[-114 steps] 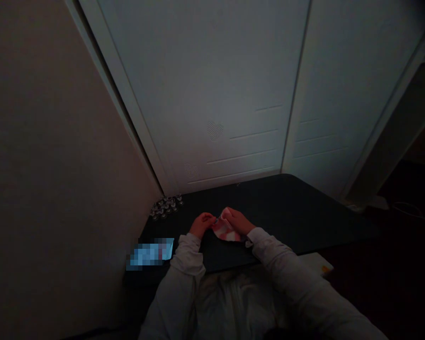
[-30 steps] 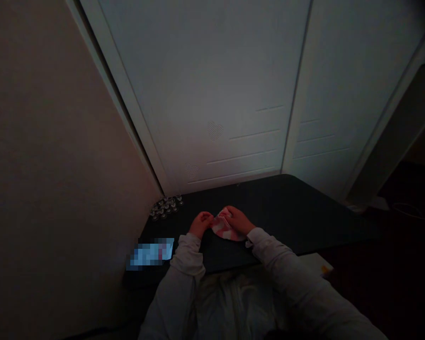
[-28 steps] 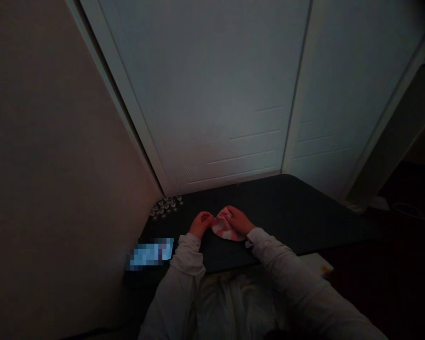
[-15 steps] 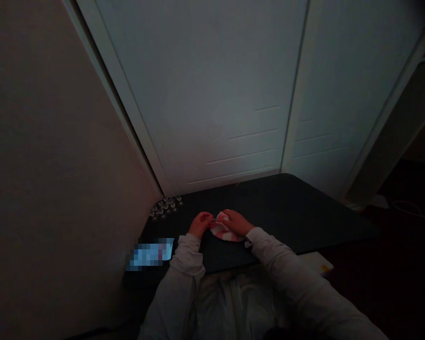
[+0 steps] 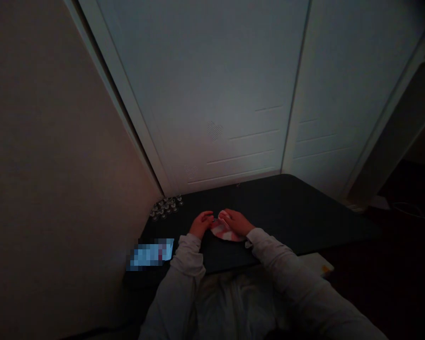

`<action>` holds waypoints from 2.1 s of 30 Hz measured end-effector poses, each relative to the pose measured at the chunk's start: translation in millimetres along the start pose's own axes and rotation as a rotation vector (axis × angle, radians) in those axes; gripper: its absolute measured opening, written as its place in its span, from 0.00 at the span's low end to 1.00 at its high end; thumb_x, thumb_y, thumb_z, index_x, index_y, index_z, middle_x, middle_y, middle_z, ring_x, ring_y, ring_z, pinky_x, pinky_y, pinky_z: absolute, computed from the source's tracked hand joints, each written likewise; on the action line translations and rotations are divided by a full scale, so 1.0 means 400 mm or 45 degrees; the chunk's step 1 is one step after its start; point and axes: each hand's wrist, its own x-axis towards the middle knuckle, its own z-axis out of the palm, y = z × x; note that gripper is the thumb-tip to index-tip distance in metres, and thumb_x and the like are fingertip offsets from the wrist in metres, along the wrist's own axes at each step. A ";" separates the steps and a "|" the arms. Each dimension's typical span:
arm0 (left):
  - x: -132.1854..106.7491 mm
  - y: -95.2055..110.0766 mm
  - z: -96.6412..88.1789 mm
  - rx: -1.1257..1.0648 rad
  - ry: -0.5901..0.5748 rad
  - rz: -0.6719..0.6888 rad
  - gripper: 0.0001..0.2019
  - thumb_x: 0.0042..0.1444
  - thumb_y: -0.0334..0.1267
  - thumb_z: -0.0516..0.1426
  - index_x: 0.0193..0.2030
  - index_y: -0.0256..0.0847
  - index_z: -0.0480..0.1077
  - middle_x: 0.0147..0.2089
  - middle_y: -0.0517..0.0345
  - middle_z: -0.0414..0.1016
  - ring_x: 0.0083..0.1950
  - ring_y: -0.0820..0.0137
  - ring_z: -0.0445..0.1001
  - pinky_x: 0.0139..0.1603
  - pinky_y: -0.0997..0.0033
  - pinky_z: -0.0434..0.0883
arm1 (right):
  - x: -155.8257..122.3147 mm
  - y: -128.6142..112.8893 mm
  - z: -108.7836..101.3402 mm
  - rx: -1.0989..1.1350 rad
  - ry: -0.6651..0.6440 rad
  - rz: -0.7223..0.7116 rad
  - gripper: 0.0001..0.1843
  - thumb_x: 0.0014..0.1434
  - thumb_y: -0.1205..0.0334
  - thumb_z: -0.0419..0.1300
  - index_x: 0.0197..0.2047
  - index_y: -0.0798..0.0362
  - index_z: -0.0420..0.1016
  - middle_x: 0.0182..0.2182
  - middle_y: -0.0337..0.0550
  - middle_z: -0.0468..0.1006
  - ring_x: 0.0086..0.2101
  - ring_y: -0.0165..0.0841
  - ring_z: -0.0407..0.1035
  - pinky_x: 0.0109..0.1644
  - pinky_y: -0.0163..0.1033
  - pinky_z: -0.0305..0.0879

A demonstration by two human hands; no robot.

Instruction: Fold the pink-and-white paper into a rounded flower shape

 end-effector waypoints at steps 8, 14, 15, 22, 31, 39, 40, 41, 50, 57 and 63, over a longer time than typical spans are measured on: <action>0.002 -0.003 0.000 -0.020 0.041 -0.012 0.19 0.38 0.45 0.59 0.35 0.35 0.64 0.28 0.58 0.67 0.25 0.77 0.66 0.27 0.75 0.64 | -0.002 -0.016 -0.009 -0.010 -0.040 0.002 0.13 0.52 0.55 0.49 0.35 0.55 0.66 0.31 0.42 0.70 0.31 0.29 0.62 0.35 0.32 0.55; -0.005 0.009 0.003 -0.039 0.038 -0.039 0.18 0.39 0.45 0.58 0.35 0.35 0.64 0.26 0.59 0.67 0.24 0.77 0.66 0.27 0.75 0.65 | -0.003 -0.017 -0.008 -0.040 -0.023 0.006 0.13 0.52 0.55 0.50 0.35 0.55 0.67 0.32 0.42 0.70 0.32 0.30 0.62 0.36 0.33 0.55; -0.006 0.010 0.004 -0.041 0.043 -0.042 0.18 0.38 0.46 0.59 0.34 0.35 0.64 0.26 0.59 0.67 0.24 0.77 0.66 0.27 0.74 0.65 | -0.003 -0.016 -0.007 -0.035 -0.021 0.003 0.13 0.52 0.55 0.50 0.34 0.55 0.67 0.32 0.42 0.70 0.32 0.29 0.62 0.36 0.33 0.55; -0.005 0.007 0.006 -0.028 0.029 -0.034 0.17 0.38 0.45 0.59 0.32 0.35 0.65 0.25 0.60 0.67 0.25 0.76 0.67 0.26 0.75 0.64 | -0.004 -0.012 -0.004 0.001 -0.005 0.016 0.13 0.55 0.56 0.46 0.31 0.55 0.66 0.29 0.41 0.69 0.30 0.28 0.62 0.33 0.32 0.54; -0.013 0.018 0.012 0.042 -0.020 -0.018 0.16 0.37 0.43 0.60 0.31 0.35 0.64 0.25 0.60 0.68 0.24 0.76 0.67 0.26 0.75 0.64 | 0.001 -0.003 -0.003 0.006 0.034 0.070 0.15 0.55 0.55 0.45 0.32 0.55 0.66 0.29 0.41 0.70 0.29 0.28 0.62 0.33 0.32 0.54; -0.013 0.019 0.011 0.019 -0.038 -0.029 0.17 0.37 0.43 0.60 0.33 0.35 0.64 0.26 0.58 0.70 0.26 0.74 0.68 0.28 0.73 0.65 | -0.002 -0.006 -0.005 0.050 0.028 0.076 0.15 0.50 0.52 0.50 0.33 0.55 0.67 0.29 0.39 0.70 0.29 0.27 0.62 0.33 0.32 0.55; -0.012 0.018 0.010 0.004 -0.037 -0.031 0.17 0.37 0.43 0.60 0.33 0.35 0.64 0.26 0.59 0.70 0.26 0.74 0.68 0.28 0.73 0.65 | -0.002 -0.007 -0.005 0.051 0.022 0.082 0.15 0.49 0.51 0.51 0.33 0.55 0.67 0.28 0.39 0.70 0.28 0.27 0.62 0.32 0.32 0.55; -0.012 0.017 0.010 -0.011 -0.035 -0.034 0.18 0.37 0.43 0.60 0.33 0.35 0.64 0.25 0.59 0.70 0.26 0.74 0.68 0.28 0.73 0.65 | -0.003 -0.008 -0.005 0.054 0.018 0.088 0.15 0.49 0.51 0.52 0.33 0.55 0.67 0.28 0.39 0.70 0.28 0.27 0.62 0.32 0.32 0.55; -0.014 0.023 0.014 -0.040 -0.015 -0.047 0.18 0.37 0.44 0.60 0.33 0.33 0.64 0.25 0.58 0.69 0.25 0.75 0.68 0.26 0.75 0.64 | -0.007 -0.018 -0.006 0.117 0.005 0.108 0.16 0.49 0.50 0.51 0.34 0.54 0.67 0.29 0.39 0.71 0.29 0.28 0.63 0.33 0.32 0.56; -0.009 0.017 0.009 0.011 -0.020 -0.039 0.18 0.38 0.44 0.59 0.34 0.34 0.65 0.26 0.57 0.69 0.25 0.76 0.67 0.26 0.75 0.64 | -0.010 -0.017 -0.008 0.105 0.019 0.116 0.17 0.50 0.50 0.50 0.34 0.55 0.67 0.29 0.40 0.71 0.28 0.28 0.63 0.32 0.32 0.56; -0.008 0.013 0.009 -0.032 -0.004 -0.025 0.18 0.38 0.44 0.59 0.34 0.34 0.65 0.27 0.57 0.68 0.25 0.76 0.67 0.26 0.75 0.64 | -0.011 -0.019 -0.009 0.125 0.049 0.086 0.16 0.51 0.51 0.49 0.35 0.55 0.66 0.31 0.41 0.71 0.29 0.28 0.63 0.34 0.32 0.57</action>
